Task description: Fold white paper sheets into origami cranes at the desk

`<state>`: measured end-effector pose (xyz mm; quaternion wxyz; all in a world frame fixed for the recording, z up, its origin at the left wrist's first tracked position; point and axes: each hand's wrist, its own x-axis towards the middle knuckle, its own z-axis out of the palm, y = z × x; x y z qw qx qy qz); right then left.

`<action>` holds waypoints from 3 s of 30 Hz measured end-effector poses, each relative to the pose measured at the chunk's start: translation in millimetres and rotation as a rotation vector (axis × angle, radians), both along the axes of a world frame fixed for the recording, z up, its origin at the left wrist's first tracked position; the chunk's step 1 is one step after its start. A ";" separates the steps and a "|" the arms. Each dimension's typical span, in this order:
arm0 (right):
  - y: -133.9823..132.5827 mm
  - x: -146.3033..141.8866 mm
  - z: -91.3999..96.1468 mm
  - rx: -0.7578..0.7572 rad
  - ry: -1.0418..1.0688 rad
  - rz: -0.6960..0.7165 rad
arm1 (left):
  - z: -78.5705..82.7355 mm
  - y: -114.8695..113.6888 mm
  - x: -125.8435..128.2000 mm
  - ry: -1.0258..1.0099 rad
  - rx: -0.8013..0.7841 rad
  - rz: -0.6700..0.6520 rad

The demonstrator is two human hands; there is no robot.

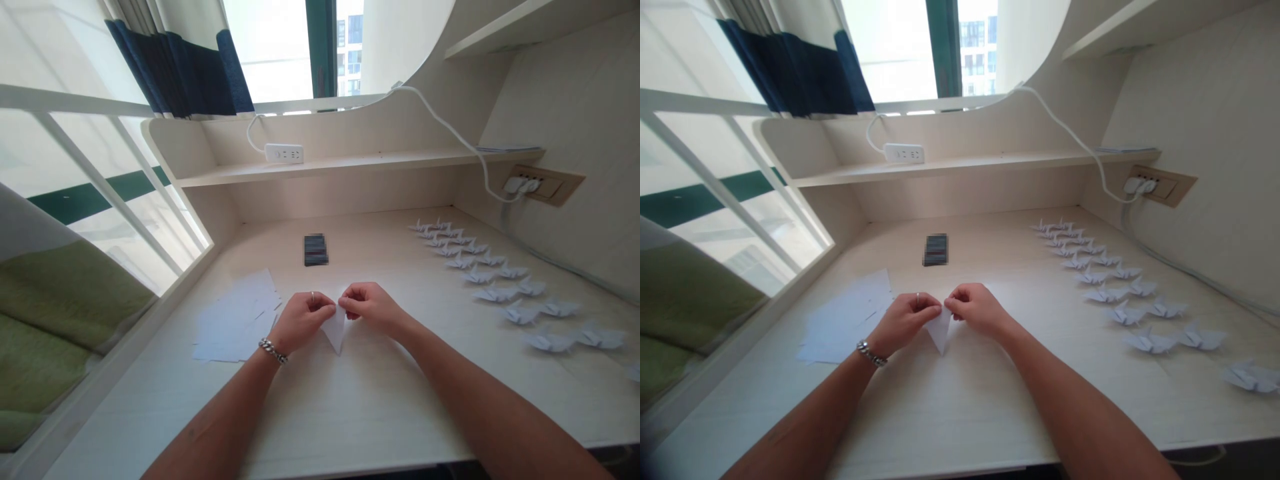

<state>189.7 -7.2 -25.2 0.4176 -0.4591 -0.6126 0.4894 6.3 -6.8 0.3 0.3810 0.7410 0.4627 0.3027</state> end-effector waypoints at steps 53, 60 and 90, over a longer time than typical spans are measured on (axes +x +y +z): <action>-1.4 5.3 12.4 -0.080 0.199 -0.220 | -1.3 4.4 -5.2 -0.347 -0.255 0.015; -4.6 -3.6 2.7 0.029 0.008 0.004 | -1.8 5.1 -4.7 -0.488 -0.327 0.116; -10.9 -13.2 0.2 0.180 0.050 -0.071 | -12.7 5.1 4.5 -0.629 -0.220 0.157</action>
